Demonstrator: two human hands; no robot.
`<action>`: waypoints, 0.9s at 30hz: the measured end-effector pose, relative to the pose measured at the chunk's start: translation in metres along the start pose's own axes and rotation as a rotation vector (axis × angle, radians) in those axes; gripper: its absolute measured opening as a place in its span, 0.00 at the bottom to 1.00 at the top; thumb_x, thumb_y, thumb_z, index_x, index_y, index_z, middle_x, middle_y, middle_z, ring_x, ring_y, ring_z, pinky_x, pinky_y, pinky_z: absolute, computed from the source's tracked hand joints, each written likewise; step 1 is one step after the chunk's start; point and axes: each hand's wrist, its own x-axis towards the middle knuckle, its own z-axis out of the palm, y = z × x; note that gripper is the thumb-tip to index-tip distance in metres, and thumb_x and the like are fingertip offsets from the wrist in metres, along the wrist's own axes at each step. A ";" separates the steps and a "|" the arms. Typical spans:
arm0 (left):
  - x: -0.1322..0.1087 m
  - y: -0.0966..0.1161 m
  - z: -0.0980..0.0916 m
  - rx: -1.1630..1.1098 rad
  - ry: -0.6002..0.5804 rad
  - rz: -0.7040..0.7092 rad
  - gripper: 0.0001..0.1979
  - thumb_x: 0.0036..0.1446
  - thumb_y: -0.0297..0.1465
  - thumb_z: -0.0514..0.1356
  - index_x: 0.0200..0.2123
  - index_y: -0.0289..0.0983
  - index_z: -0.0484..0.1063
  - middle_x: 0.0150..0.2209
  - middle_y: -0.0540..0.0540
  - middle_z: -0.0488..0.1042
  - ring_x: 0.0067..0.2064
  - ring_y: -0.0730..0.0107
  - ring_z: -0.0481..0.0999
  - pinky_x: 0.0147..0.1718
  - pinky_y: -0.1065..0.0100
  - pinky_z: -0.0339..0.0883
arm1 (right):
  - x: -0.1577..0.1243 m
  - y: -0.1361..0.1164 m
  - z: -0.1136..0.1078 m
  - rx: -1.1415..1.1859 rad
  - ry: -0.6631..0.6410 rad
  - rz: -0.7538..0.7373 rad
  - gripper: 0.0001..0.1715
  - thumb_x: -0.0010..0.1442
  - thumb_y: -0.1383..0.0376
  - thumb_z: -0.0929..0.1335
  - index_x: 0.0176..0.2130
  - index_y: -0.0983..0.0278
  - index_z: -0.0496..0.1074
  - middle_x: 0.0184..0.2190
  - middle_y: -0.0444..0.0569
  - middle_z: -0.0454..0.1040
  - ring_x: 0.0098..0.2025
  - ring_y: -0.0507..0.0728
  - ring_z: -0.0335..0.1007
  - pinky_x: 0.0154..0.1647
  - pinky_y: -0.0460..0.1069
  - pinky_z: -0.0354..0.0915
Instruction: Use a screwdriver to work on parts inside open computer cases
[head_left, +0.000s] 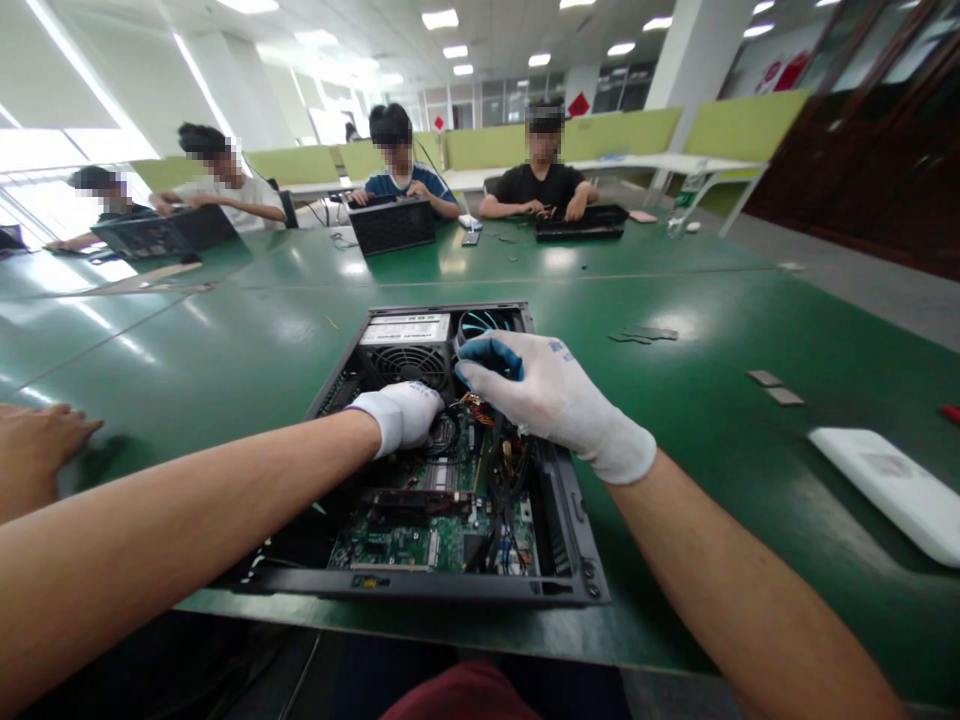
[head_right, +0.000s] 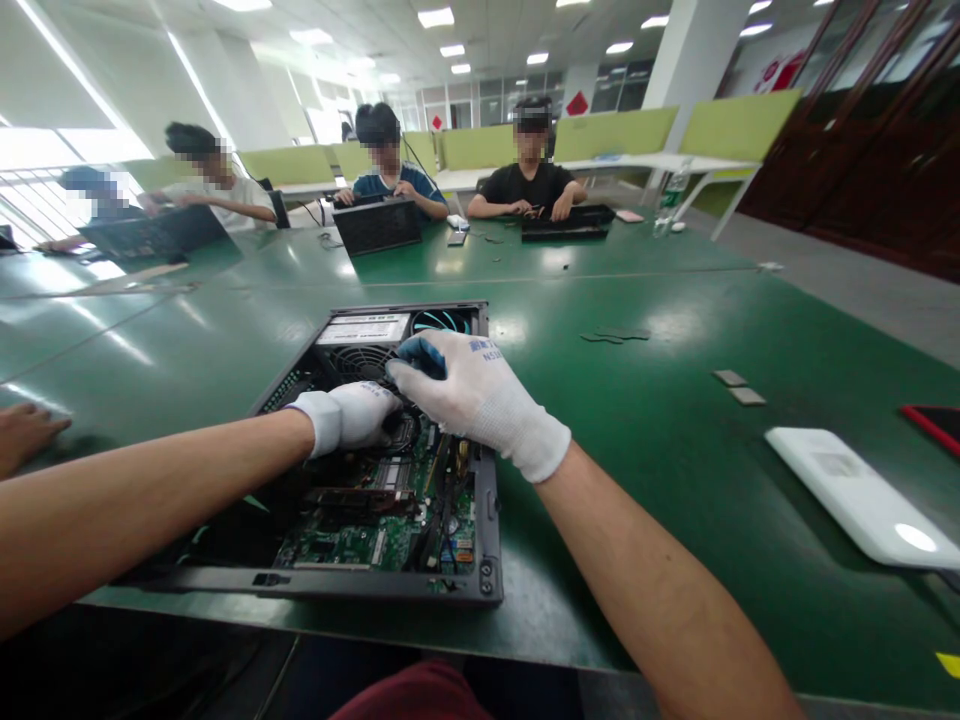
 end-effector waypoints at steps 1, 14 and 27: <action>0.000 0.000 -0.001 0.000 -0.001 0.001 0.21 0.48 0.40 0.69 0.46 0.42 0.80 0.48 0.41 0.81 0.51 0.53 0.80 0.57 0.58 0.71 | 0.000 0.000 0.000 0.001 -0.003 0.000 0.15 0.67 0.56 0.67 0.40 0.63 0.78 0.32 0.44 0.78 0.34 0.53 0.70 0.37 0.48 0.60; -0.003 0.004 -0.004 0.021 -0.009 0.000 0.20 0.49 0.38 0.68 0.46 0.40 0.80 0.47 0.39 0.82 0.49 0.52 0.81 0.54 0.57 0.72 | 0.000 -0.002 0.000 -0.002 0.007 -0.002 0.15 0.66 0.56 0.67 0.40 0.64 0.78 0.30 0.43 0.78 0.32 0.52 0.70 0.36 0.48 0.60; -0.002 0.001 -0.004 0.022 0.000 0.020 0.20 0.49 0.38 0.67 0.47 0.41 0.79 0.49 0.40 0.81 0.51 0.52 0.81 0.56 0.58 0.71 | 0.000 -0.002 -0.001 -0.006 -0.009 0.007 0.15 0.66 0.56 0.66 0.41 0.63 0.79 0.32 0.45 0.79 0.35 0.53 0.71 0.38 0.48 0.61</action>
